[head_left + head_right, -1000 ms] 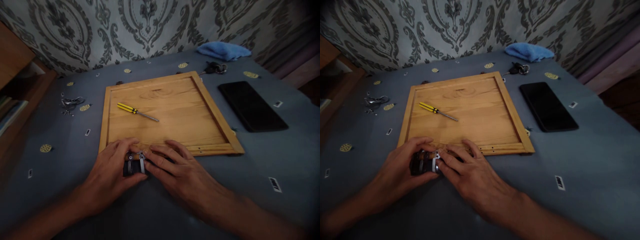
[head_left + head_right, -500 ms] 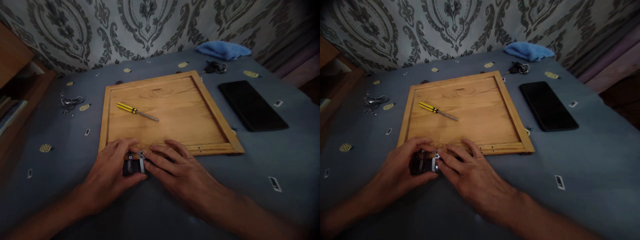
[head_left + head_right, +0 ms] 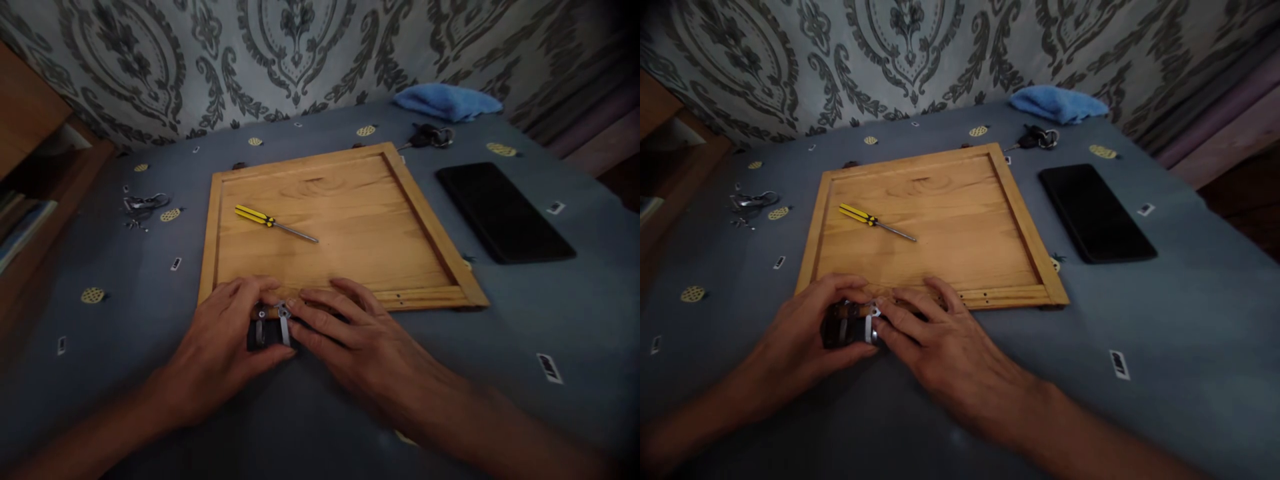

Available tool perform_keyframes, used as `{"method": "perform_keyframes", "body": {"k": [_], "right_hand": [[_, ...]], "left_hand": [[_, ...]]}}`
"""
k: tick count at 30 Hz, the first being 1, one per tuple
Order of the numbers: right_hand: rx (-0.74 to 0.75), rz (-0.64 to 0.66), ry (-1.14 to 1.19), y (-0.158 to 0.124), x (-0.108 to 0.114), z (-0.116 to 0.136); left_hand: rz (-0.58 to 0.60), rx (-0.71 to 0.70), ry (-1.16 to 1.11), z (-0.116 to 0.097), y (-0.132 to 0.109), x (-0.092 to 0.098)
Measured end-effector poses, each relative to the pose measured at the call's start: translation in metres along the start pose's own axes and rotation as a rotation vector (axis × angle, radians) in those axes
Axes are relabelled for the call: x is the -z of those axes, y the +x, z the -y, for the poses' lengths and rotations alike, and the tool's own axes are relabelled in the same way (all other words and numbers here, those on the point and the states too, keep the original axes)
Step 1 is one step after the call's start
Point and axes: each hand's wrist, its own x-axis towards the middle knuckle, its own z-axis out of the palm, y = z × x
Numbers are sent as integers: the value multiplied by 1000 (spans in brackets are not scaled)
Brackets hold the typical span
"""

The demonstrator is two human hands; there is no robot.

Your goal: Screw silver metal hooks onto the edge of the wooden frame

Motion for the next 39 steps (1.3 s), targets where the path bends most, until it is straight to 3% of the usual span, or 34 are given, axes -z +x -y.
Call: {"method": "perform_keyframes", "body": {"k": [10, 39], "right_hand": [[8, 15, 29, 6, 8, 2], [11, -34, 41, -1, -1, -1]], "left_hand": [[8, 2, 42, 0, 0, -1], [11, -34, 53, 1, 1, 0]]}}
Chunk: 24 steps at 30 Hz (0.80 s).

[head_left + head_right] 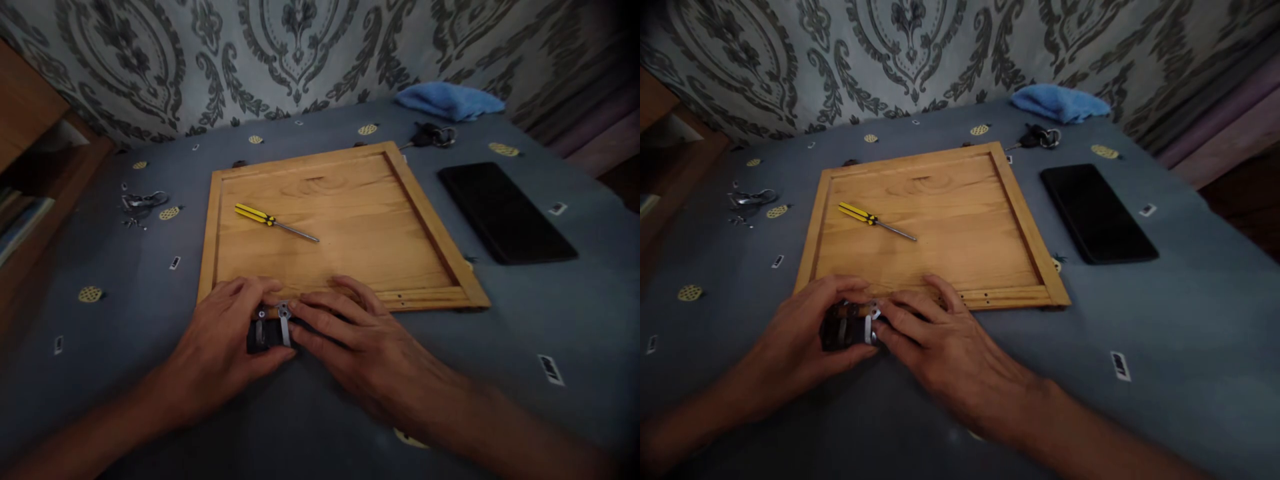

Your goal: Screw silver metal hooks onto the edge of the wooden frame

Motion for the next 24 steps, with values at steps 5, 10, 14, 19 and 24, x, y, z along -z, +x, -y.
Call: {"method": "perform_keyframes", "body": {"k": [5, 10, 14, 19, 24], "right_hand": [[-12, 3, 5, 1, 1, 0], [1, -12, 0, 2, 0, -1], [3, -3, -6, 3, 2, 1], [3, 34, -26, 6, 7, 2], [-1, 39, -30, 4, 5, 2]], "left_hand": [[-1, -27, 9, 1, 0, 0], [-7, -30, 14, 2, -1, -2], [8, -18, 15, 1, -1, -1], [11, -11, 8, 0, 1, 0], [4, -23, 23, 0, 0, 0]]}}
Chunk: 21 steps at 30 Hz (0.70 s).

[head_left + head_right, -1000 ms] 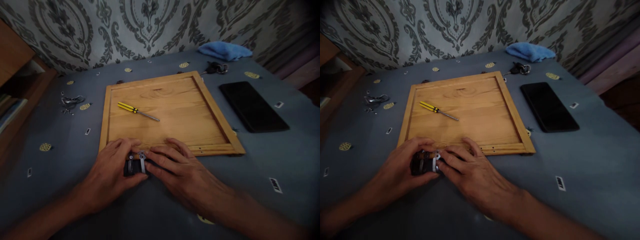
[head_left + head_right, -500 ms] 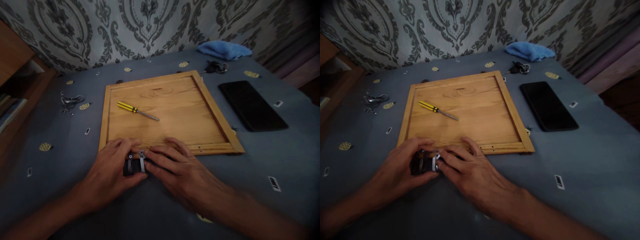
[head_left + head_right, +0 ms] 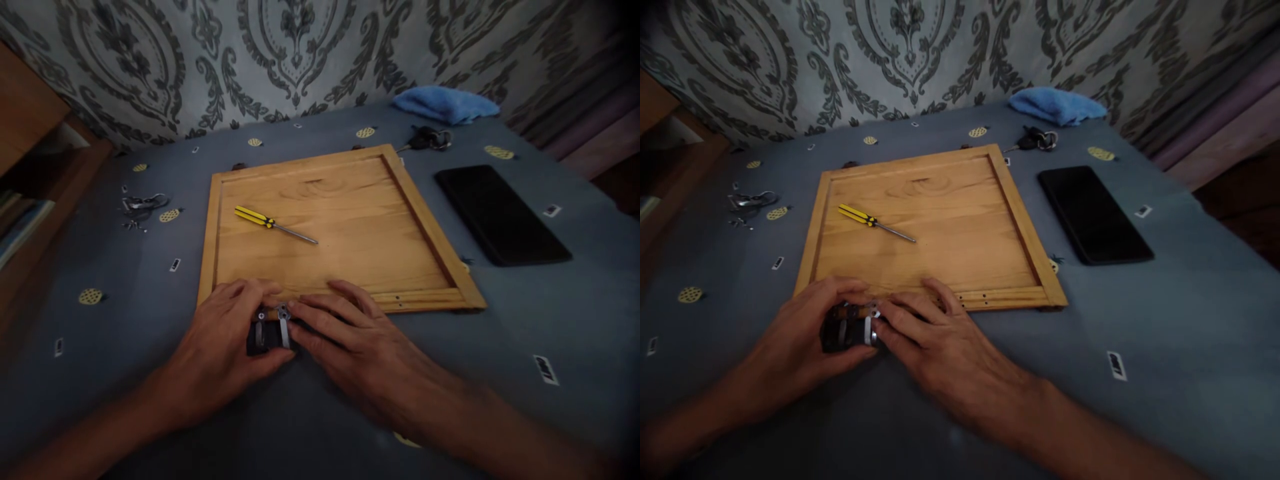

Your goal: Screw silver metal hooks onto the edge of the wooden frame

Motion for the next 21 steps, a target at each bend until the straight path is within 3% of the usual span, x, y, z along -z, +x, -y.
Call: {"method": "perform_keyframes", "body": {"k": [21], "right_hand": [[-13, 0, 23, 0, 2, 1]], "left_hand": [[5, -40, 22, -1, 1, 1]]}}
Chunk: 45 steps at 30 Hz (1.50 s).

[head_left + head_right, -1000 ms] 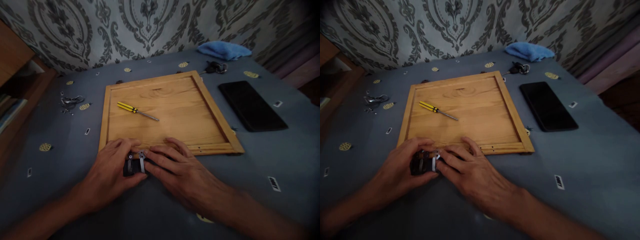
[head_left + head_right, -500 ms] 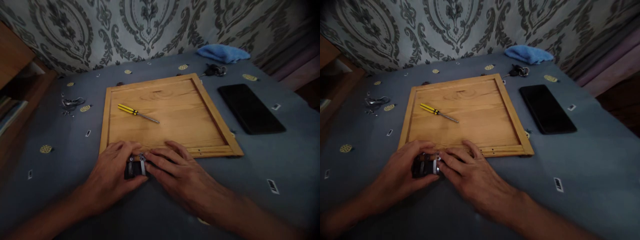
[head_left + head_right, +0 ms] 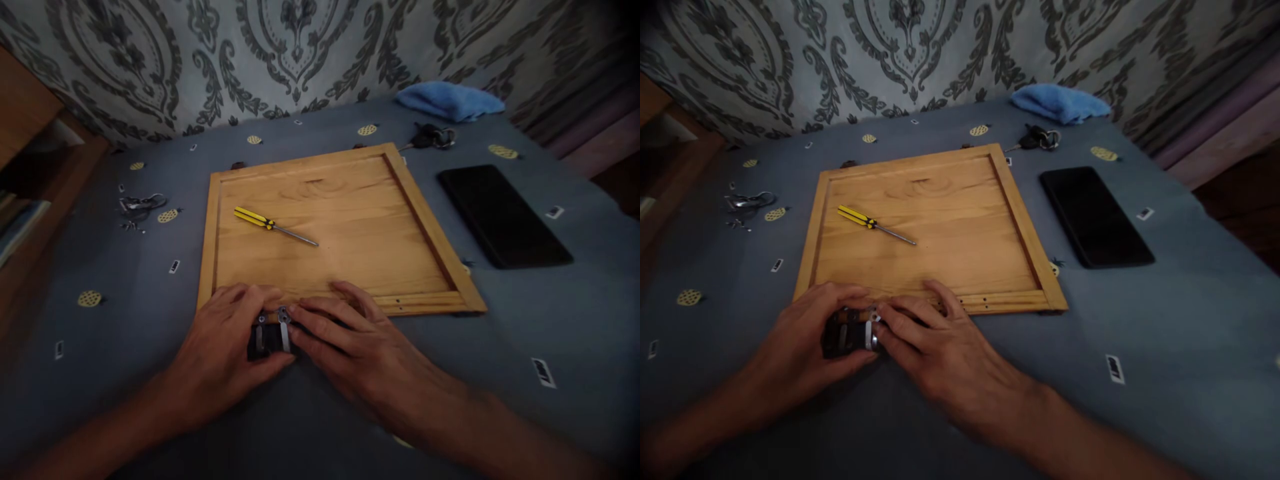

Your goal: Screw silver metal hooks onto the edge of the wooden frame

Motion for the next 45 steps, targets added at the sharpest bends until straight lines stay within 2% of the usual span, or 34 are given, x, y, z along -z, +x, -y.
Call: {"method": "perform_keyframes", "body": {"k": [8, 14, 18, 30, 38, 45], "right_hand": [[-15, -29, 18, 1, -2, 0], [7, 9, -26, 1, -2, -1], [8, -31, -40, 3, -2, -1], [0, -1, -43, 2, -4, -1], [18, 32, -45, 4, 2, 1], [9, -3, -57, -1, -2, 1]], "left_hand": [[5, 46, -45, 1, -3, -1], [53, 126, -213, 5, -3, 7], [68, 174, -278, 8, -4, 10], [23, 6, -37, 2, -4, 2], [32, 20, -38, 2, -4, 2], [47, 57, -63, 3, -7, 1]]}}
